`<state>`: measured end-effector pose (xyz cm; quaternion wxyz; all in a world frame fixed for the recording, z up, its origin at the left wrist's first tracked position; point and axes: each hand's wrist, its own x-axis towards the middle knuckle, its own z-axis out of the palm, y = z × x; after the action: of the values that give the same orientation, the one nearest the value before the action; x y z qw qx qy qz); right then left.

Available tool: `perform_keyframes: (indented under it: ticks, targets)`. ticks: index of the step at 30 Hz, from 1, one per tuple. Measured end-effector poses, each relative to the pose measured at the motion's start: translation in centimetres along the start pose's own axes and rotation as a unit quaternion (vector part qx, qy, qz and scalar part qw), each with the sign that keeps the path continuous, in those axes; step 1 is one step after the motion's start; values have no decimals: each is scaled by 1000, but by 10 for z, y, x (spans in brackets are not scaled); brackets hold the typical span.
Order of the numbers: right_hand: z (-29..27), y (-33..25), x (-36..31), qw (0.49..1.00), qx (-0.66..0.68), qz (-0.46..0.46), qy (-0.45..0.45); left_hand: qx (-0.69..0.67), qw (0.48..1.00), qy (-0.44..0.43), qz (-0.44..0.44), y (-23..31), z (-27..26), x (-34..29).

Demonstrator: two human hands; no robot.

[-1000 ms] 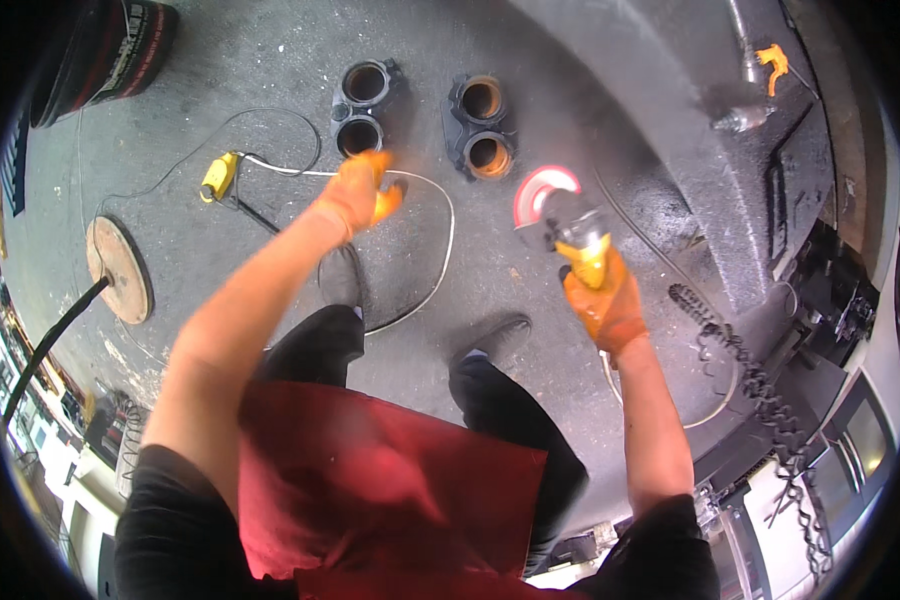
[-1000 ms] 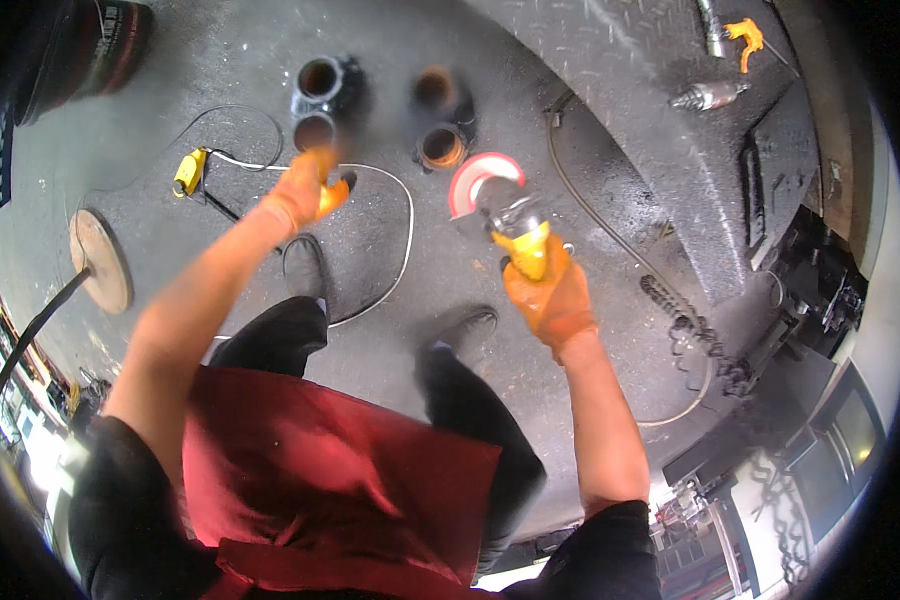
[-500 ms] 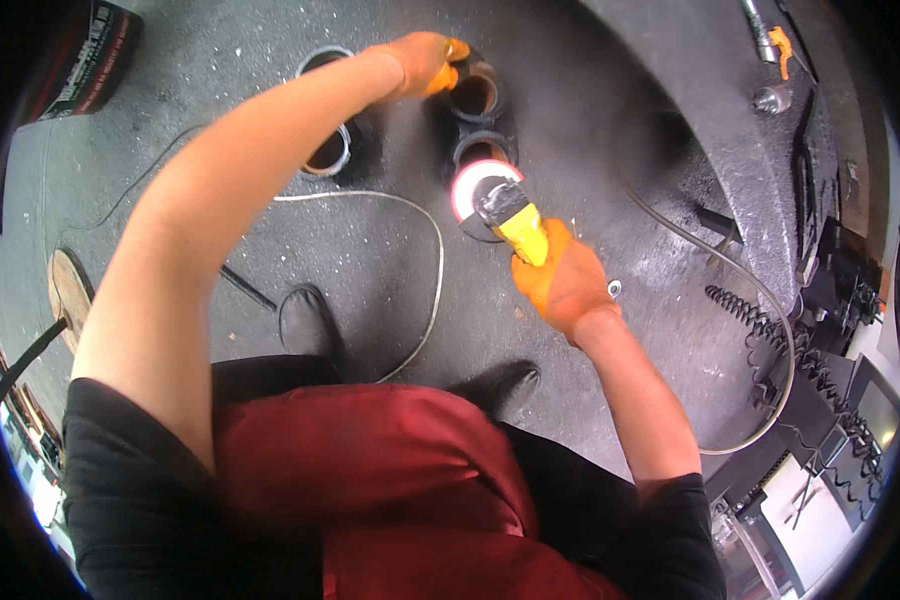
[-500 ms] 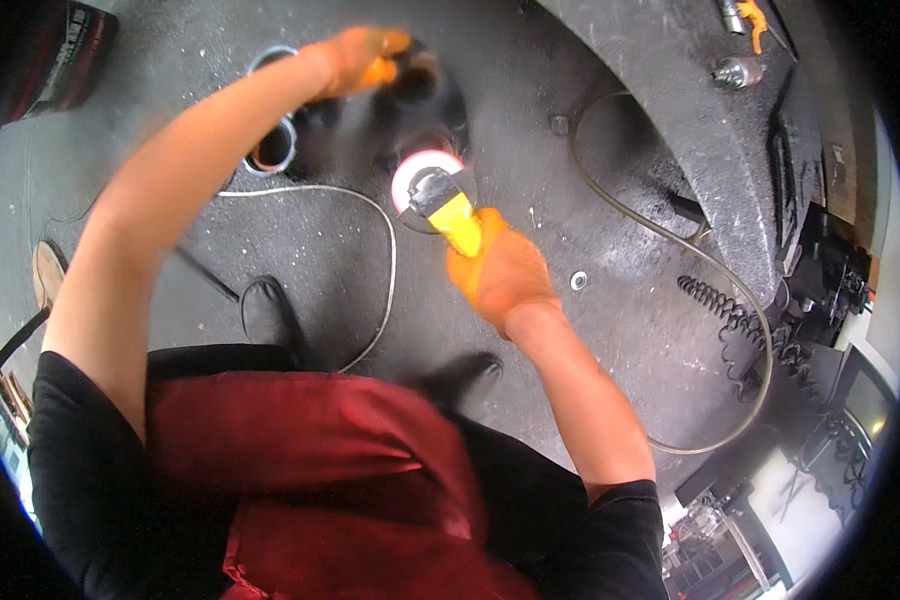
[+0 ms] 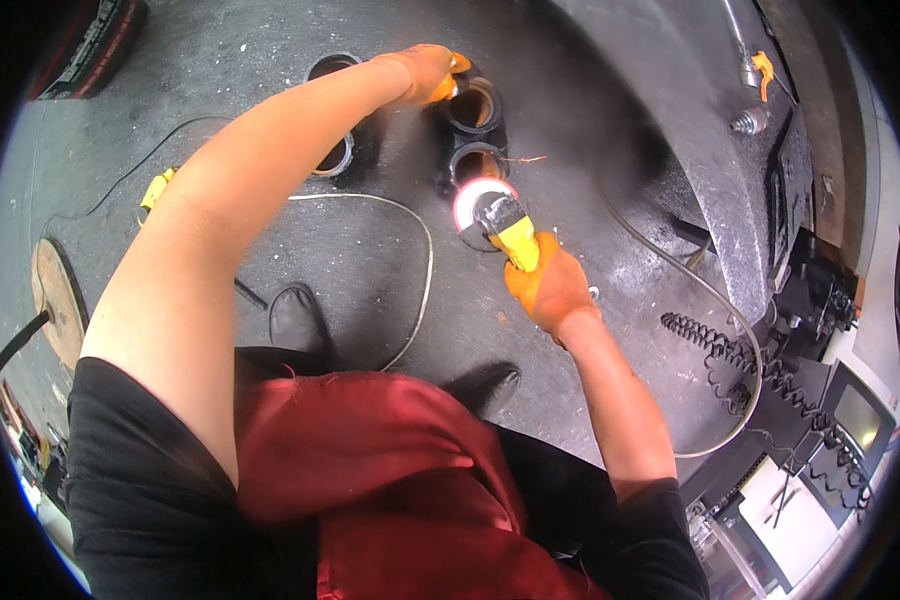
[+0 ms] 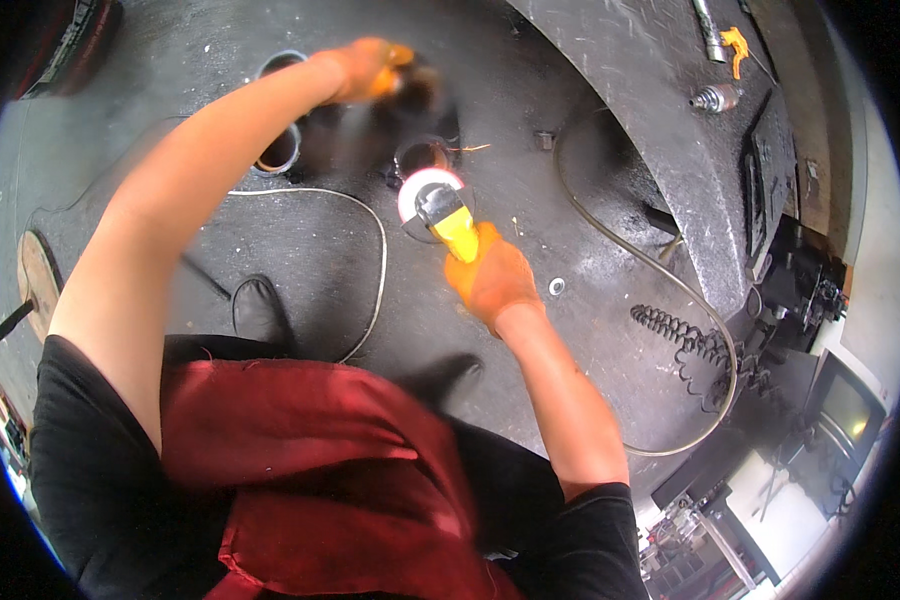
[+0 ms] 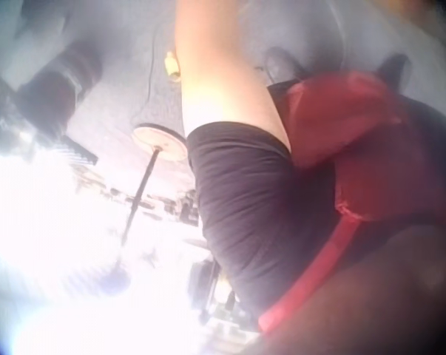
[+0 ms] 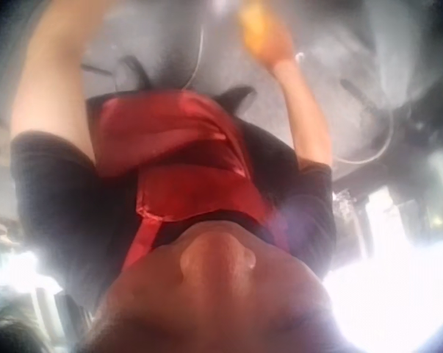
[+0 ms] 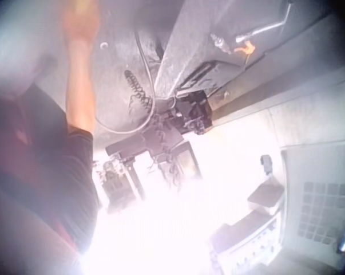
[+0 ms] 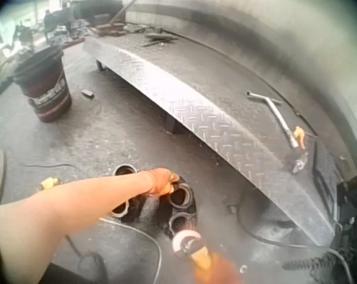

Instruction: The person uses a handheld grinder to smooth the edges of circular metal pipes attached to a base, then uses a pneumatic die grinder to refine the internal and external surfaces of the metal component.

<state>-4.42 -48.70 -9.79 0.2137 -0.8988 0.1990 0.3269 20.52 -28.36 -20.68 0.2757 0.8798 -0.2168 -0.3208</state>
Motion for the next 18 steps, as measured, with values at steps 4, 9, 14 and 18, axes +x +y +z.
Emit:
perform_keyframes:
  ticks: [4,9,14,18]
  targets:
    - [2,27,-1,1000,-6,3,19,-11,999,30,17,-19,8,7]
    - [1,26,10,998,39,5,41,-59,997,44,24,-32,17,13]
    - [-10,14,37,998,24,-29,57,-42,998,37,22,-28,14,14]
    - [-21,16,36,999,26,-7,44,-34,999,15,1,3,2,-2]
